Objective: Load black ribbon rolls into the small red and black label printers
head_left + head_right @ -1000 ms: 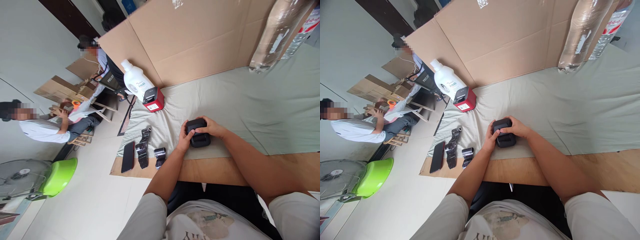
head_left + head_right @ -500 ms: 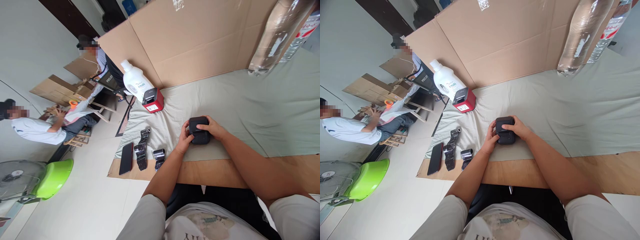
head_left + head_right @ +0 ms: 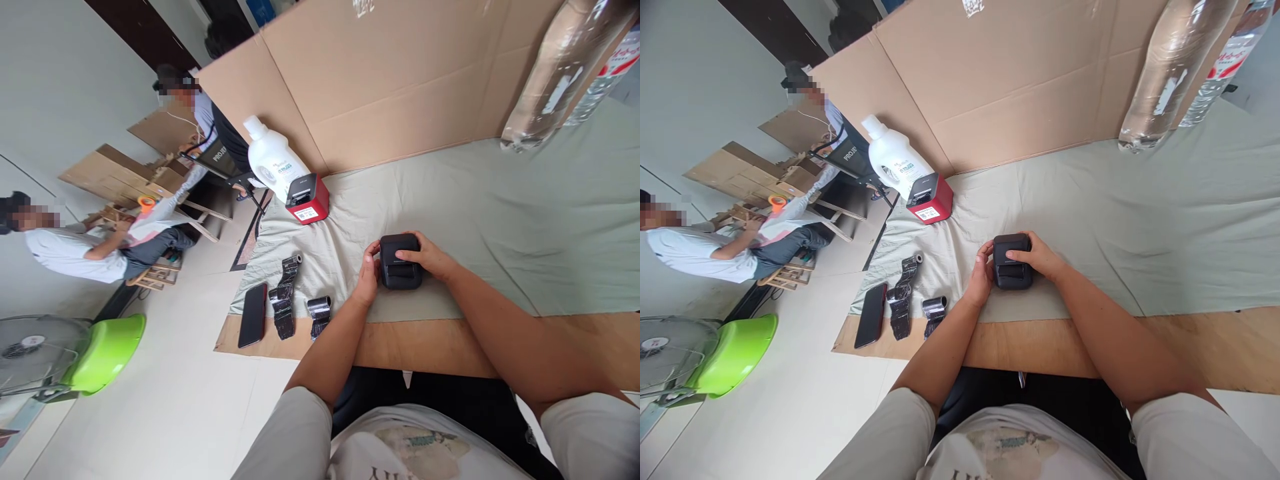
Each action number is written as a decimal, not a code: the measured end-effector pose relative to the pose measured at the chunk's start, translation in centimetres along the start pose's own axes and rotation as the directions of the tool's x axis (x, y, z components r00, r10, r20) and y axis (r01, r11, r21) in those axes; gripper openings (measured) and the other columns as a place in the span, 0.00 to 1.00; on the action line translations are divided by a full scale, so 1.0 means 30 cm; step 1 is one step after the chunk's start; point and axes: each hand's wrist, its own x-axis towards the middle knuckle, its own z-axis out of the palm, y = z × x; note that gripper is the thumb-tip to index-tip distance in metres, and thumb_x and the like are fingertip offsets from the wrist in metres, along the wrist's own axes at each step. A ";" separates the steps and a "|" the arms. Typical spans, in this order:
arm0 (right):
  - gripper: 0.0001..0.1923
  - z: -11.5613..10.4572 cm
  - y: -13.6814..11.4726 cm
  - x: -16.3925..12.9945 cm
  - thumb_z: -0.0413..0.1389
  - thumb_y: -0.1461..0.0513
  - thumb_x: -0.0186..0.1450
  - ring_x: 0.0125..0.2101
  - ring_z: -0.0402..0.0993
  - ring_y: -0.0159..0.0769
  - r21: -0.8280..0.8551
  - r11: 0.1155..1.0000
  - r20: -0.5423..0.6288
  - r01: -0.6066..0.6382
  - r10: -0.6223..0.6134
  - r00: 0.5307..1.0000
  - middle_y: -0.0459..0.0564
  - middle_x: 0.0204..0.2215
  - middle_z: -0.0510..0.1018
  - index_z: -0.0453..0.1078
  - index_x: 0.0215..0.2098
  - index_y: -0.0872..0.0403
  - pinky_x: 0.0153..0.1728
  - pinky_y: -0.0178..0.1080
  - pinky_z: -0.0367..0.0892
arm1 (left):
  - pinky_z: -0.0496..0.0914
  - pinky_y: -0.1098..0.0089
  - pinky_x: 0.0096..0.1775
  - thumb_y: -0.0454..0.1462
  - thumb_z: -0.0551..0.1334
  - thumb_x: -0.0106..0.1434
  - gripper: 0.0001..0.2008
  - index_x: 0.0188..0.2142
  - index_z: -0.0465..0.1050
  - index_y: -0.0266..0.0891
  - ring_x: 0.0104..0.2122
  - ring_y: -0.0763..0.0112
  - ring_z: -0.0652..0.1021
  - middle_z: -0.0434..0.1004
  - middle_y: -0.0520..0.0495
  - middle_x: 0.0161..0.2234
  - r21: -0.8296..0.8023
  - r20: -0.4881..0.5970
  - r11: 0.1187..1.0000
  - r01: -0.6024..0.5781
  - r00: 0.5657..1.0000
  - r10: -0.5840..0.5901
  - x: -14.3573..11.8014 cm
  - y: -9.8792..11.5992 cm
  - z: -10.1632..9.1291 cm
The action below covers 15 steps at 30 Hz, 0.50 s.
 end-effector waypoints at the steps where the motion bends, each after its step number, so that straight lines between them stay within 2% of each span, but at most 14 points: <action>1: 0.37 0.000 -0.001 -0.001 0.71 0.49 0.49 0.55 0.72 0.48 0.000 1.000 -0.002 -0.002 0.002 1.000 0.53 0.52 0.76 0.65 0.52 0.49 0.58 0.53 0.68 | 0.68 0.57 0.56 0.66 0.56 0.60 0.39 0.61 0.62 0.48 0.55 0.57 0.73 0.66 0.42 0.61 0.011 0.009 1.000 0.006 1.000 -0.006 0.000 0.001 -0.001; 5: 0.39 0.002 -0.003 -0.003 0.71 0.48 0.49 0.55 0.71 0.47 -0.002 1.000 0.001 0.002 -0.002 1.000 0.54 0.53 0.75 0.65 0.54 0.50 0.59 0.52 0.67 | 0.66 0.57 0.58 0.57 0.69 0.56 0.40 0.62 0.60 0.47 0.55 0.59 0.73 0.66 0.41 0.60 0.056 0.068 0.998 -0.003 0.998 -0.001 0.002 0.005 -0.010; 11: 0.46 0.014 0.009 0.004 0.63 0.42 0.56 0.54 0.71 0.46 -0.052 0.998 -0.074 0.026 -0.030 0.997 0.55 0.52 0.73 0.54 0.65 0.50 0.62 0.53 0.63 | 0.65 0.58 0.57 0.57 0.67 0.57 0.38 0.61 0.60 0.47 0.55 0.60 0.72 0.68 0.42 0.57 -0.032 0.018 0.998 0.046 0.999 -0.045 0.013 -0.018 -0.024; 15: 0.45 0.018 0.021 0.009 0.63 0.42 0.56 0.56 0.69 0.47 -0.089 0.993 -0.085 0.081 -0.088 0.992 0.54 0.54 0.71 0.53 0.65 0.47 0.63 0.54 0.61 | 0.67 0.59 0.55 0.53 0.74 0.50 0.41 0.59 0.61 0.47 0.49 0.64 0.74 0.66 0.43 0.56 -0.024 0.009 0.997 0.074 0.997 -0.073 0.010 -0.006 -0.015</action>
